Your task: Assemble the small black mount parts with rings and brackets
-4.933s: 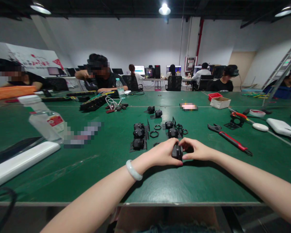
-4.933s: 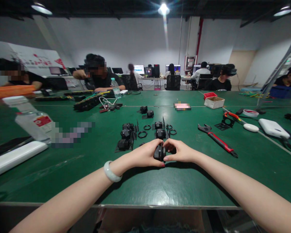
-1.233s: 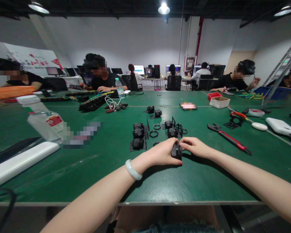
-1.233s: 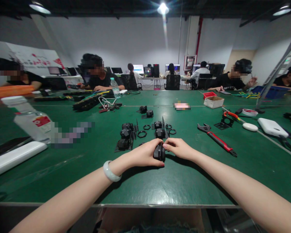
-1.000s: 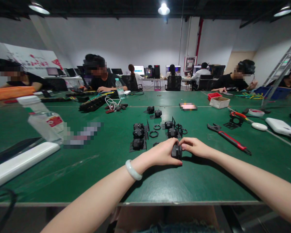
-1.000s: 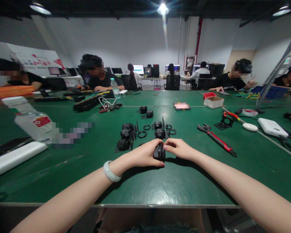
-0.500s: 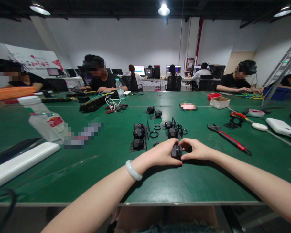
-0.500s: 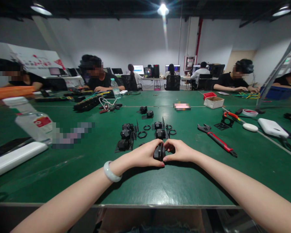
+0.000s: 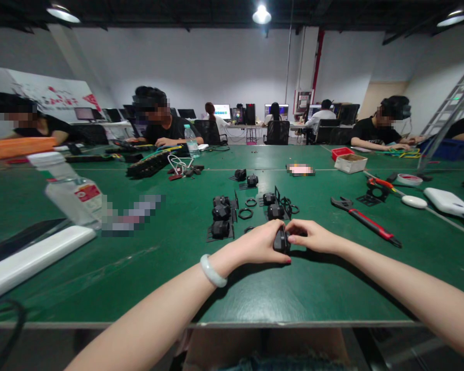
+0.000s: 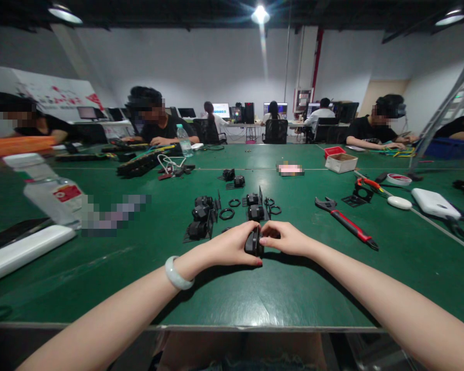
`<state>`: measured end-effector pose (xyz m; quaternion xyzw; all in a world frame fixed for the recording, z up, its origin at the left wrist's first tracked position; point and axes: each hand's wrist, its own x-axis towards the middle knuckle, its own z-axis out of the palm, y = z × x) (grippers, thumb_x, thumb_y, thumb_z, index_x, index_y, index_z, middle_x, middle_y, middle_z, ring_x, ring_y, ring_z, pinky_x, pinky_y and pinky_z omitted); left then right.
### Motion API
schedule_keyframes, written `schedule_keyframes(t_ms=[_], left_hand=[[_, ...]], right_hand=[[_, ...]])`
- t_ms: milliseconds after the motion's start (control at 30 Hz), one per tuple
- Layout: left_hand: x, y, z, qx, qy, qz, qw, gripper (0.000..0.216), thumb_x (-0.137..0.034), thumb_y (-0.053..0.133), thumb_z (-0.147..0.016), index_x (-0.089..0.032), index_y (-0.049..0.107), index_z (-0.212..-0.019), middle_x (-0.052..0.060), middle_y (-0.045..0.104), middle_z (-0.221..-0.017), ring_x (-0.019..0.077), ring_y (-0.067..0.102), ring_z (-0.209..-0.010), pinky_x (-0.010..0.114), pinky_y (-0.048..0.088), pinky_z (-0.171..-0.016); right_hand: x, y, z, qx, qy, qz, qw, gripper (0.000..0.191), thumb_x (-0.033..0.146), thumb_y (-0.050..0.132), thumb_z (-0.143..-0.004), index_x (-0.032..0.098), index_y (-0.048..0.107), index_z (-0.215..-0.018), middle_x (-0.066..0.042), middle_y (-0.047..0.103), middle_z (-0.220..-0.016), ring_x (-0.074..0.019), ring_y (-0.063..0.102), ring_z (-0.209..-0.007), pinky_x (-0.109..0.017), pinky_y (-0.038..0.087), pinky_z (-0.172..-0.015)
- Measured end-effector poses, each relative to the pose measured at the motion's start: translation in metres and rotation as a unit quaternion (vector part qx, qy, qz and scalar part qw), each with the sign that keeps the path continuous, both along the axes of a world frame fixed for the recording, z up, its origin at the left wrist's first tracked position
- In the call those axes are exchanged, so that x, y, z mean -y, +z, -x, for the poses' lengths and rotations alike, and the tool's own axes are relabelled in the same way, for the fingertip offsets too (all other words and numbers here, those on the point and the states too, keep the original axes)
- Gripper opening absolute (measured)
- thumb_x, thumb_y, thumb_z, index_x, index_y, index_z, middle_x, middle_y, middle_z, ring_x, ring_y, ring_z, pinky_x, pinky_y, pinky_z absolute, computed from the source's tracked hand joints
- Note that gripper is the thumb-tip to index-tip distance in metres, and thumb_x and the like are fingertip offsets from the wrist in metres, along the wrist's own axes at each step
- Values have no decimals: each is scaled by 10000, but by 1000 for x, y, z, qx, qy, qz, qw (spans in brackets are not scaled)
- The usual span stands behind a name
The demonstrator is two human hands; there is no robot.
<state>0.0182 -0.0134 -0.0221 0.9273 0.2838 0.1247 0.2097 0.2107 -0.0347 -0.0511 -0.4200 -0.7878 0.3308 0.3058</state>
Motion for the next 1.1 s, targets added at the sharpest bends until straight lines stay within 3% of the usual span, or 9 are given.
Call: schedule_keyframes(t_ms=[900, 1000, 1100], left_hand=[[2, 2, -1, -1, 5, -8, 1000, 585, -461, 642, -524, -185, 430, -994, 39, 513, -897, 206, 521, -782, 270, 403, -642], [1, 2, -1, -1, 1, -8, 1000, 570, -460, 637, -533, -189, 428, -989, 34, 515, -885, 198, 521, -766, 265, 400, -630], [0, 1, -1, 0, 1, -6, 1000, 563, -451, 636, -539, -190, 426, -992, 30, 516, -879, 192, 521, -759, 262, 398, -629]], right_hand=[[-4, -2, 0, 11, -26, -2, 1000, 333, 436, 408, -776, 147, 563, -836, -33, 588, -813, -145, 519, -748, -269, 402, -696], [-3, -2, -2, 5, -2, 7, 1000, 325, 425, 490, -728, 150, 548, -890, -34, 581, -842, -145, 521, -758, -267, 408, -696], [0, -1, -2, 7, 14, 1, 1000, 440, 400, 635, -595, 150, 522, -940, -33, 565, -867, -150, 515, -781, -266, 413, -705]])
